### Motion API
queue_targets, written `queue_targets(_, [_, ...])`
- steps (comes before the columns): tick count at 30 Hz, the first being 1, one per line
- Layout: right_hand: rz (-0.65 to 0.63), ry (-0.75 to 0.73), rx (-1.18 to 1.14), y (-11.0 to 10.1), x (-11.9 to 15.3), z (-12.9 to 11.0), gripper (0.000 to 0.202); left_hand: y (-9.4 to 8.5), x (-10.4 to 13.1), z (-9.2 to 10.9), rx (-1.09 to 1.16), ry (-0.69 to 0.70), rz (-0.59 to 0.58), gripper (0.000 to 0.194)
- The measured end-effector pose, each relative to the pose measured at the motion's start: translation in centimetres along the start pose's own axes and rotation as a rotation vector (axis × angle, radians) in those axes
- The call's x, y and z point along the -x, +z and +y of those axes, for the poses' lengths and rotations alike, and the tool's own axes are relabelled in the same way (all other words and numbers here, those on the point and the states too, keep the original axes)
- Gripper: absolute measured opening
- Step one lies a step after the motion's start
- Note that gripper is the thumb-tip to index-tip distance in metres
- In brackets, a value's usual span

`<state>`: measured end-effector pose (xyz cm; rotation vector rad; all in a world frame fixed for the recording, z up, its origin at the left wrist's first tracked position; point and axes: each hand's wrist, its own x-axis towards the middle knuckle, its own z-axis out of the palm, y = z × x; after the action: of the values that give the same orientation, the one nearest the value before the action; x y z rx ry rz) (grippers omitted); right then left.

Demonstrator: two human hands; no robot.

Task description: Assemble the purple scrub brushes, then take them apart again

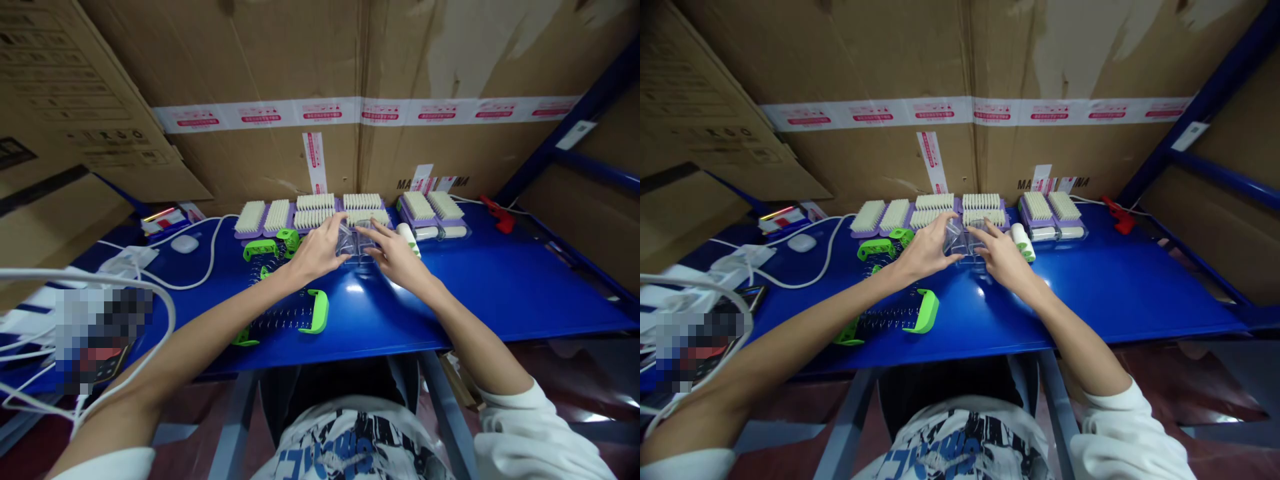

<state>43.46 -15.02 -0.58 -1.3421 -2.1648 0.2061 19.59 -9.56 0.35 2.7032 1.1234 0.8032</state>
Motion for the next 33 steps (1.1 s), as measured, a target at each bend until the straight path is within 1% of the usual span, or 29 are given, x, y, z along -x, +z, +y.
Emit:
queue_targets(3, [-0.028,0.008,0.032,0.2,-0.1,0.0,0.047,0.0,-0.1,0.0,0.044,0.019,0.022,0.088])
queue_targets(6, [-0.027,0.031,0.083,0.5,0.2,-0.2,0.044,-0.9,0.0,-0.2,0.055,0.024,0.004,0.086])
queue_targets(9, [-0.051,0.06,0.128,0.7,0.5,-0.3,0.052,-2.0,0.4,-0.5,0.003,0.011,0.009,0.089])
queue_targets(11, [-0.073,0.075,0.153,0.9,0.6,-0.5,0.06,-2.4,0.7,-0.7,-0.023,0.006,-0.003,0.091])
queue_targets(14, [-0.07,0.111,0.187,1.2,0.7,-0.6,0.066,-2.1,1.0,-0.7,-0.04,0.039,-0.042,0.089])
queue_targets(17, [-0.033,0.134,0.189,1.6,0.7,-0.6,0.056,-1.3,1.0,-0.8,-0.039,0.068,-0.063,0.088])
queue_targets(21, [-0.018,0.169,0.229,1.9,0.8,-0.7,0.04,-0.7,0.8,-0.9,-0.003,0.043,-0.068,0.084])
queue_targets(25, [-0.054,0.228,0.31,2.0,0.7,-0.9,0.039,-0.4,0.6,-0.9,0.021,0.037,-0.054,0.081])
queue_targets(30, [-0.033,0.148,0.267,1.9,0.7,-0.3,0.049,-0.1,0.4,-0.7,0.027,0.016,-0.037,0.081])
queue_targets(33, [-0.036,0.12,0.229,1.7,0.7,0.2,0.049,0.0,0.3,-0.7,0.041,-0.003,-0.038,0.079])
